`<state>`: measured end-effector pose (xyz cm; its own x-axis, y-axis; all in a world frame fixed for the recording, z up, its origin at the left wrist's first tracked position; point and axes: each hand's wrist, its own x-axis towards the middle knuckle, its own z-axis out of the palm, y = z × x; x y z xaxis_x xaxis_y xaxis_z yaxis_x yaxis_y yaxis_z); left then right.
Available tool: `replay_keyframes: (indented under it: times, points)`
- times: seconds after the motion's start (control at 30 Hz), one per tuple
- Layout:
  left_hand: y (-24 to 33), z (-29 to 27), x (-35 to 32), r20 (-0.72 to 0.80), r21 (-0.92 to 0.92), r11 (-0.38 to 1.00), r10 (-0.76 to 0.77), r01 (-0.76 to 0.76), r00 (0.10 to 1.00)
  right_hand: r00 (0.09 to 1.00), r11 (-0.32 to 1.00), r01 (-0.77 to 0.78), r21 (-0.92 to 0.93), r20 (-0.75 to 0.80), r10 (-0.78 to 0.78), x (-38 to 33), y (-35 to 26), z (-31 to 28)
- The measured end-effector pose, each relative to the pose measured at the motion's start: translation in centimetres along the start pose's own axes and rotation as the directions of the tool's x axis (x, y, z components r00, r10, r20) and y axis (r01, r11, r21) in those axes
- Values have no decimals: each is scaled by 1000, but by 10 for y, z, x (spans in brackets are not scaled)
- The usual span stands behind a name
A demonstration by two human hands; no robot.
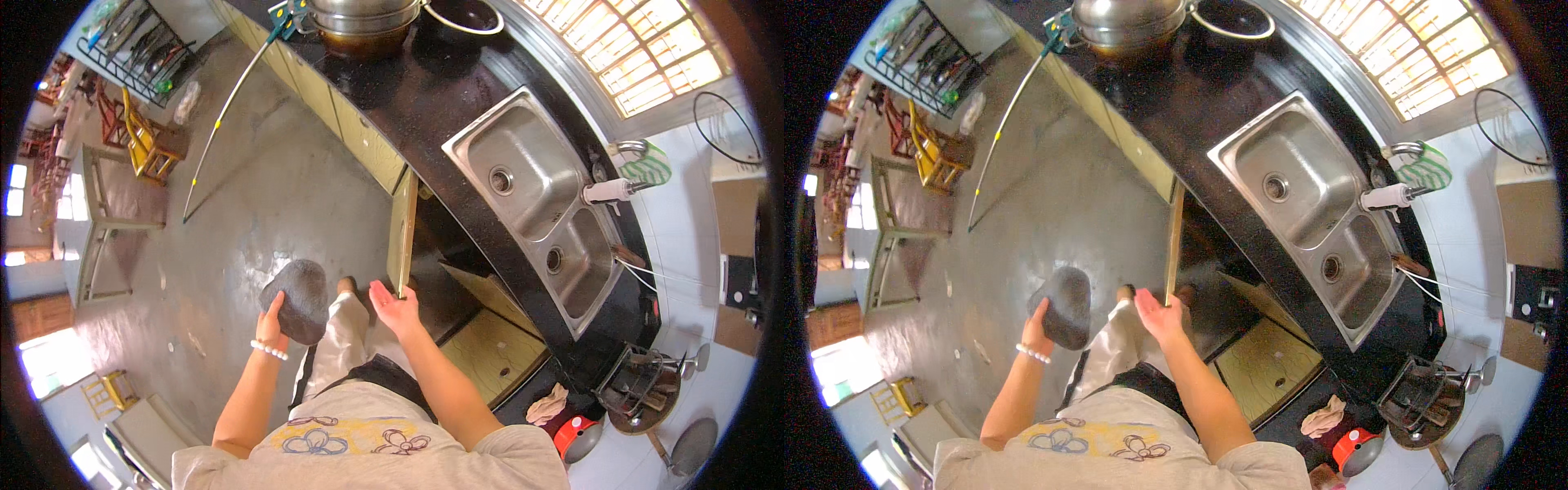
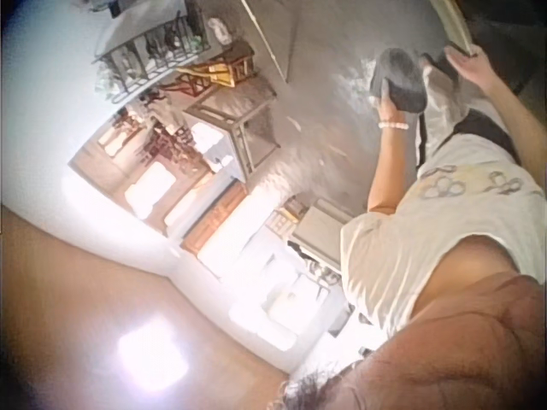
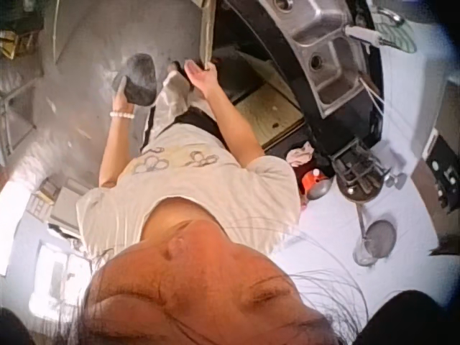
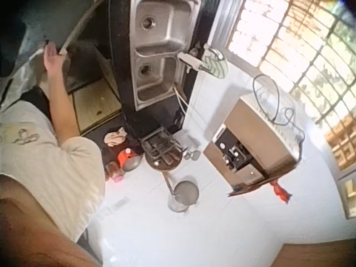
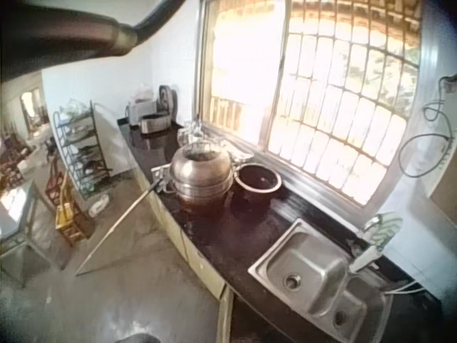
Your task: The person wipes a white tiled wall with a grey cloth, then moves to the sink to rinse the cloth under running water. After wringing out the cloth, the person walks to a nearby table and wipes its surface with the damp cloth.
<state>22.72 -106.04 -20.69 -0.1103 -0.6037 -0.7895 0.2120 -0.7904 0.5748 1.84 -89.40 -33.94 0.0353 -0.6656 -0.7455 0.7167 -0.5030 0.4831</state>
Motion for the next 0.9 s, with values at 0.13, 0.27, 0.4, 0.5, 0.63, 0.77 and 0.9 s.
replay_keyframes:
  times: [0.13,0.27,0.4,0.5,0.63,0.77,0.9]
  points:
    - [-7,-3,12,-83,2,1000,-18,18,996,993,872,24,-488,-86,-75,16,39,-11]
    - [-20,-10,11,-168,85,994,-52,67,984,932,639,-195,-744,-344,-115,37,32,-25]
    - [-66,-57,38,-256,279,933,-155,226,954,915,-336,176,-925,280,-291,41,24,-38]
    - [-103,-66,45,-312,371,854,-255,364,915,886,-572,289,-768,440,-144,43,28,-38]
    - [-187,-81,84,-248,565,706,-349,427,904,936,-419,324,-848,352,11,55,33,-17]
    - [-215,-16,131,-22,887,427,-340,175,940,927,-398,372,-839,355,117,75,6,25]
    - [-254,71,209,106,681,709,-343,183,933,788,-624,355,-697,582,-201,130,-90,53]
